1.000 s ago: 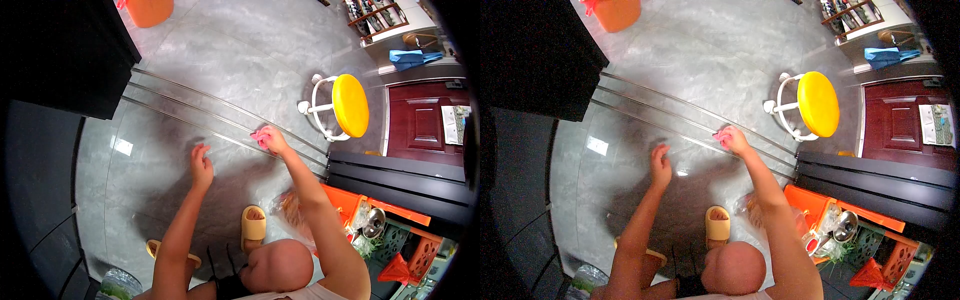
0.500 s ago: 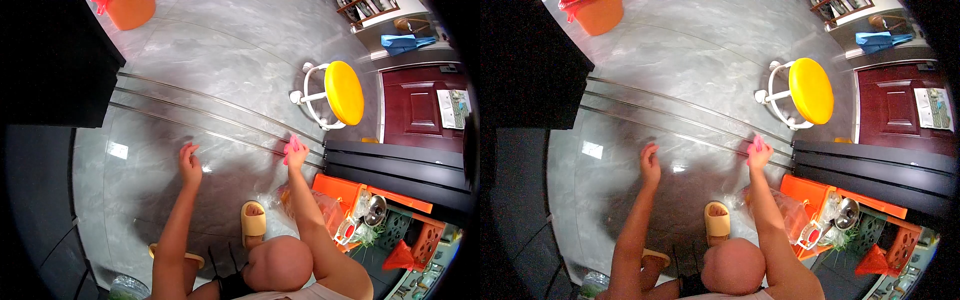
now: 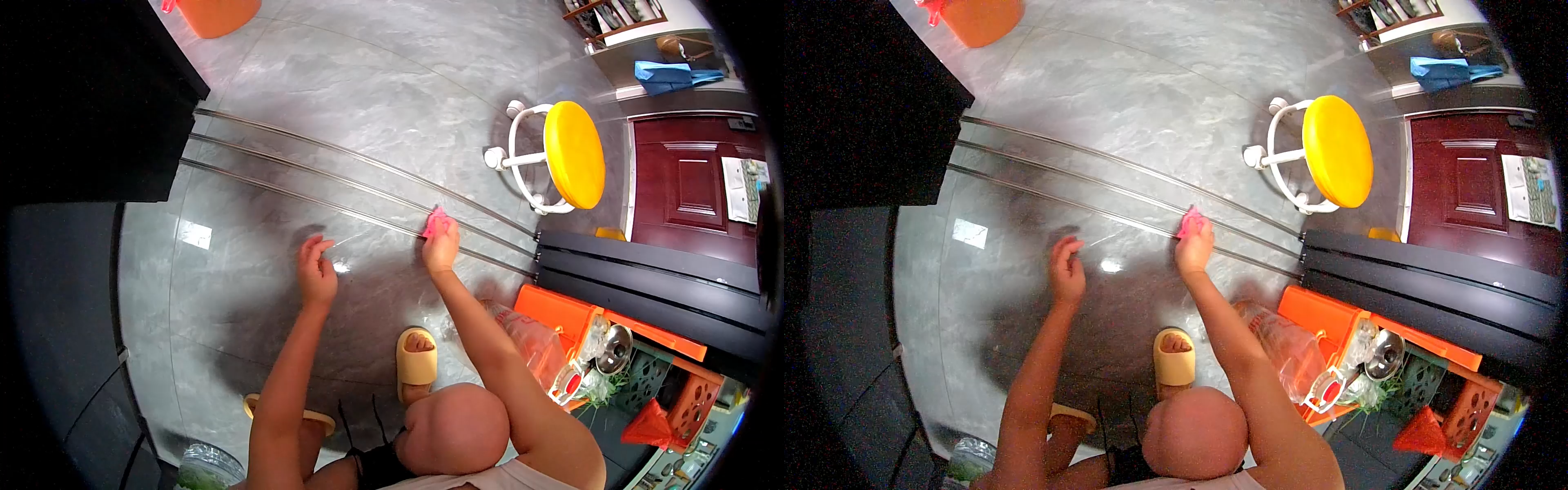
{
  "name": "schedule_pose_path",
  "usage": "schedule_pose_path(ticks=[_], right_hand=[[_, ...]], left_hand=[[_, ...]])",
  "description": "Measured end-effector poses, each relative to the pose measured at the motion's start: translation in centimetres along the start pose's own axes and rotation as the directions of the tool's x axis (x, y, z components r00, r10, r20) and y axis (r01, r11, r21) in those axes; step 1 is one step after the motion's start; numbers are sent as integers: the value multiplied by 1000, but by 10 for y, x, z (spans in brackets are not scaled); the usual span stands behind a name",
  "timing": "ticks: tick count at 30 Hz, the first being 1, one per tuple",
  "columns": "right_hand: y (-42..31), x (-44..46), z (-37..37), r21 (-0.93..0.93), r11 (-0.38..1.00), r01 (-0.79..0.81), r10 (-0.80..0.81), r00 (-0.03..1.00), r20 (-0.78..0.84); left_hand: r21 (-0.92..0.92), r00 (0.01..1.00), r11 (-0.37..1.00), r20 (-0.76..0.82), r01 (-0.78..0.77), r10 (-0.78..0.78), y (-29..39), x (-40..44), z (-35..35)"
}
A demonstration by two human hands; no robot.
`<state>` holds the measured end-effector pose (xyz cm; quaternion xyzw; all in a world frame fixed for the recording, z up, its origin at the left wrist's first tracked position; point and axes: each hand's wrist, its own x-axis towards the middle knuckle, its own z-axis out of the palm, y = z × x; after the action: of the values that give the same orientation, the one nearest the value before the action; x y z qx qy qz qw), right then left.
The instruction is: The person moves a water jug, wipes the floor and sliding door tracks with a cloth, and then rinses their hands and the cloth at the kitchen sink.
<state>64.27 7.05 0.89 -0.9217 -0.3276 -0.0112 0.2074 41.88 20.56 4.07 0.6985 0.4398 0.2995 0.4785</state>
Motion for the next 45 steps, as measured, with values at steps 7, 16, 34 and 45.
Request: schedule_pose_path(ticks=[7,16,34,45], right_hand=[[-65,11,25,236,969,66,-94,990,109],[-36,33,-1,328,935,132,-165,983,75],[-125,106,28,594,567,570,-818,308,486],[-95,125,14,582,361,729,-816,-56,576]], left_hand=[[-13,999,999,22,32,-32,4,-4,0],[-15,997,998,-50,58,-59,2,-1,-7],[41,984,997,-170,67,-59,-12,3,-33],[21,981,989,-130,148,-144,-10,6,-32]])
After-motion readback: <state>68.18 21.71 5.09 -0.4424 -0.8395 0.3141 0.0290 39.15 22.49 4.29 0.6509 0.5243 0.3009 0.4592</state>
